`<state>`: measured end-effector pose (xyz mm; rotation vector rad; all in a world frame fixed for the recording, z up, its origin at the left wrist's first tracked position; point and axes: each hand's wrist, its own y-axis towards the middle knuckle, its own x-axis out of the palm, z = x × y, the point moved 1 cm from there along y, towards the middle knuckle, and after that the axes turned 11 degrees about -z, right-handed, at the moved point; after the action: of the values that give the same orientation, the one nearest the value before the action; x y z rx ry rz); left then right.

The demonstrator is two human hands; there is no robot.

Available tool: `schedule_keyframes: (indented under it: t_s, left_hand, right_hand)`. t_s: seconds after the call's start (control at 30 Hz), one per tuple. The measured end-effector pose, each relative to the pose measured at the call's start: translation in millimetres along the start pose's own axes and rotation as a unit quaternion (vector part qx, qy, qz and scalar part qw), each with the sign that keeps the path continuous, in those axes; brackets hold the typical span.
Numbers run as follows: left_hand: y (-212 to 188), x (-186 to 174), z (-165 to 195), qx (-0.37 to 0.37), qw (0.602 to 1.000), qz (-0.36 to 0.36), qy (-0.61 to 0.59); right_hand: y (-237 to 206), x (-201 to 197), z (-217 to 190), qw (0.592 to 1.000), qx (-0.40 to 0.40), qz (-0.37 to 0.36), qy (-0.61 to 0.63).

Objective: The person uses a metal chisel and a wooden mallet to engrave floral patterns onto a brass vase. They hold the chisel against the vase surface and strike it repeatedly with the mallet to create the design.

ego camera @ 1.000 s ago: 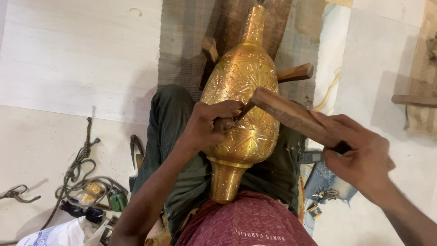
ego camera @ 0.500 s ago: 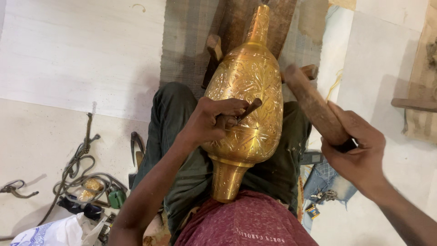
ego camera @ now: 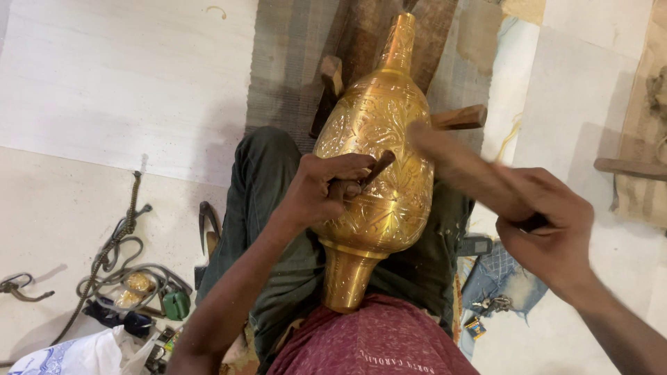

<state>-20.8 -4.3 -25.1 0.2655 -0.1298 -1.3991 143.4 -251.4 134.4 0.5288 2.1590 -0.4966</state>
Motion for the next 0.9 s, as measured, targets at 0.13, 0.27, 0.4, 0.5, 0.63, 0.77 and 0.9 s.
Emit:
schedule_keyframes:
  t_s: [0.13, 0.27, 0.4, 0.5, 0.63, 0.77, 0.9]
  left_hand:
    - [-3, 3, -3, 0.004, 1.0, 0.015, 0.008]
    - [1, -1, -7, -0.015, 1.0, -0.022, 0.004]
    - [-2, 1, -5, 0.017, 0.998, 0.022, 0.047]
    - [-5, 1, -6, -0.003, 1.0, 0.001, -0.015]
    - [-2, -3, -12, 0.018, 0.999, -0.029, -0.017]
    - [-2, 1, -11, 0.015, 1.0, 0.006, 0.021]
    - [-2, -1, -6, -0.023, 1.0, 0.002, 0.006]
  right_hand:
    - [-1, 3, 0, 0.999, 0.01, -0.004, 0.039]
    - [-1, 2, 3, 0.996, -0.06, 0.048, 0.049]
    - [-2, 2, 12, 1.0, -0.011, -0.009, 0.022]
    - [-3, 1, 15, 0.999, -0.015, -0.009, 0.037]
    - [2, 6, 15, 0.997, 0.007, -0.047, 0.069]
    - [5, 7, 14, 0.992, -0.075, 0.01, 0.098]
    - [3, 3, 17, 0.999, -0.012, -0.023, 0.048]
